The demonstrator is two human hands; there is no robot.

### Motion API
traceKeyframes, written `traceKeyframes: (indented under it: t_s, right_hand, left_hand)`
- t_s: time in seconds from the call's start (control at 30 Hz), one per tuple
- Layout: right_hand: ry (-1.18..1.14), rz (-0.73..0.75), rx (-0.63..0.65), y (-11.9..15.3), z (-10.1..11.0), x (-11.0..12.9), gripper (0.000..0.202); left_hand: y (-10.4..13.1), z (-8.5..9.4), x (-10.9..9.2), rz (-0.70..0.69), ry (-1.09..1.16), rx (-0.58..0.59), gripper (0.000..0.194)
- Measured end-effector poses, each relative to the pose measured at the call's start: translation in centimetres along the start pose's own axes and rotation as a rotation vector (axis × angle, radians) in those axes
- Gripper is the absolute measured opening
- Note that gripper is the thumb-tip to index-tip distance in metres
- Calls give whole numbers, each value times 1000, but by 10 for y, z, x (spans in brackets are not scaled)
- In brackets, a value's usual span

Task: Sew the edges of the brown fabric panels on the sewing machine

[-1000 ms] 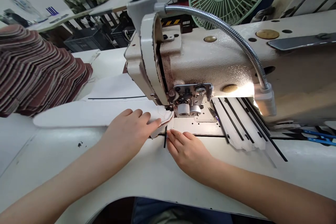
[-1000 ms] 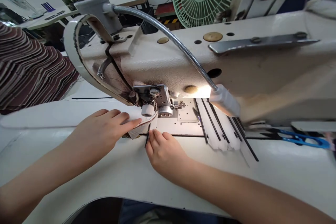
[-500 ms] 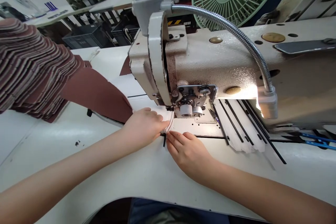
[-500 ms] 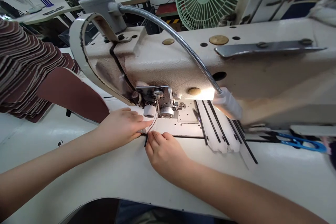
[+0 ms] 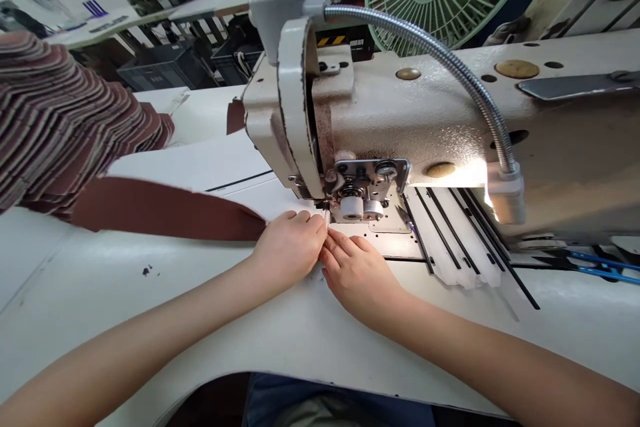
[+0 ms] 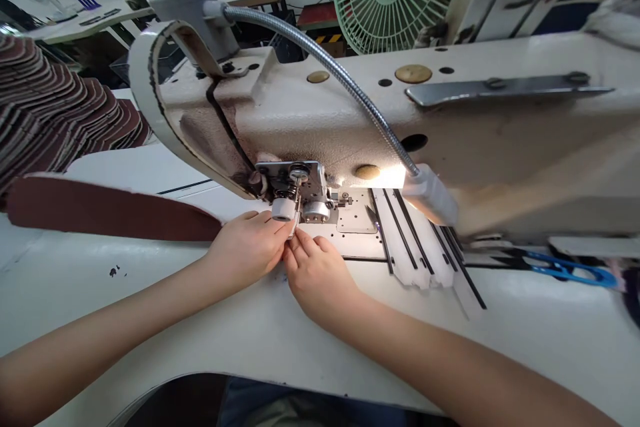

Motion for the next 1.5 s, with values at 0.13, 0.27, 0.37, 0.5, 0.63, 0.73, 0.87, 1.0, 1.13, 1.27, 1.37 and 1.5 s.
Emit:
traceKeyframes:
  t_s: [0.13,0.27,0.37,0.5,0.63,0.73,0.87,1.0,1.13,1.27,1.37,1.5]
  right_hand:
    - [-3,-15,3,2,0,1,32]
    - [-39,50,-37,8,5,10,30]
    - [-72,60,-24,9,5,11,32]
    - [-132,37,-2,3,5,3,30]
    - [-163,-1,1,1,5,-2,31]
    - [-142,1,-27,4,8,2,35]
    - [-109,32,-59,7,9,8,36]
    - [-118,34,-53,7,6,6,37]
    - [-125,29,-8,6,2,3,38]
    - [-115,27,31,4,-1,1,40]
    - [-119,15,38,2,-3,-1,40]
    - [-121,-16,25,1,-5,-4,40]
  left_hand:
    - [3,5,3,19,34,-55,20]
    - [9,8,3,4,22,-111,19]
    - [11,4,-1,-14,-9,-156,19]
    - [9,0,-5,1,-64,-193,21]
    - [6,1,-8,27,-72,-124,20]
    - [9,2,-10,47,-48,-34,17]
    - [11,-1,-9,84,-2,83,21]
    - [11,-2,-4,99,73,80,25]
    - [13,-2,1,85,199,18,28]
    - [14,0,4,37,289,-68,29]
    - [14,0,8,31,299,-132,31]
    - [12,-1,12,38,306,-212,33]
Point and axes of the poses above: each hand's wrist, its own y-axis away from the middle knuckle, its own z-axis out of the back of the hand, x = y × z, the point moved 9 cm from there along -y, towards the middle knuckle, and after that the axes turned 7 degrees about x, right-handed, at the moved point
